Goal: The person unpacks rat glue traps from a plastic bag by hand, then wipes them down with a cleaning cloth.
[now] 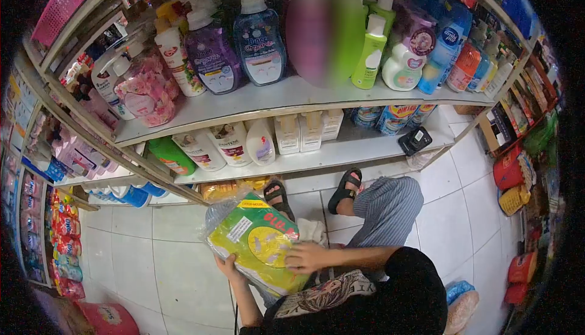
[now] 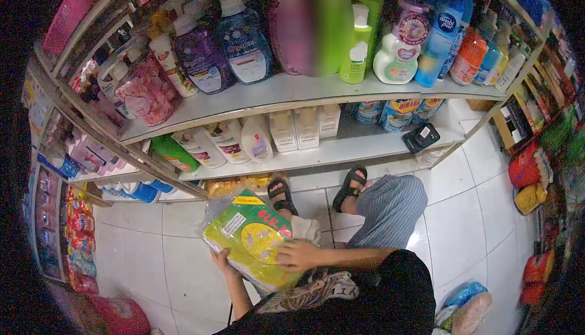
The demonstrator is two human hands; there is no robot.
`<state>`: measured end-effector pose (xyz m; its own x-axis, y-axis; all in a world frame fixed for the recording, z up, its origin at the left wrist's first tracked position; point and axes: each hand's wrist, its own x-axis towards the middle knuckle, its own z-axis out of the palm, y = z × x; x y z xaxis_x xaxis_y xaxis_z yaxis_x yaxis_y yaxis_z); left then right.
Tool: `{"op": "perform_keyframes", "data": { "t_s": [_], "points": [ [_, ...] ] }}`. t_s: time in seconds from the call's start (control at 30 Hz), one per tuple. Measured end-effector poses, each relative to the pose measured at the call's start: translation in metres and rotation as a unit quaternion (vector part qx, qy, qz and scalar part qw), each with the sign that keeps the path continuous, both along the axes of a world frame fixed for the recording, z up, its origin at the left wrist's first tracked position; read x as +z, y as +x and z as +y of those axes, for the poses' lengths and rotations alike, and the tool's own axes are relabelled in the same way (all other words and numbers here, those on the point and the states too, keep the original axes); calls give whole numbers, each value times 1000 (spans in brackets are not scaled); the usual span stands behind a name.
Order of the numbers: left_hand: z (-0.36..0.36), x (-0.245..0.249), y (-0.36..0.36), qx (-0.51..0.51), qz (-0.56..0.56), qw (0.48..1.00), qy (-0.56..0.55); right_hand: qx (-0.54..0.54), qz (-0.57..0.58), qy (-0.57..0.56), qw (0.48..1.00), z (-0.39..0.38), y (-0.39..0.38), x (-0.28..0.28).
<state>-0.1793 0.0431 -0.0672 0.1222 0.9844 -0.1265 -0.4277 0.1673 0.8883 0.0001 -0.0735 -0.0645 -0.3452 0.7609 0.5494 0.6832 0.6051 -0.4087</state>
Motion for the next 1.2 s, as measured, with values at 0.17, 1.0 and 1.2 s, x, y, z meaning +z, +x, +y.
{"op": "perform_keyframes", "data": {
  "t_s": [0.17, 1.0, 1.2],
  "points": [
    [-2, 6, 2, 7, -1, 1000, -9, -111, -48, 41, 992, 46, 29, -2],
    [-3, 4, 3, 6, 56, 998, 8, -61, -11, 6, 998, 3, 18, -6],
    [-2, -1, 1, 26, 60, 998, 18, -168, 21, -67, 983, 69, 19, 2]
  ]
}}
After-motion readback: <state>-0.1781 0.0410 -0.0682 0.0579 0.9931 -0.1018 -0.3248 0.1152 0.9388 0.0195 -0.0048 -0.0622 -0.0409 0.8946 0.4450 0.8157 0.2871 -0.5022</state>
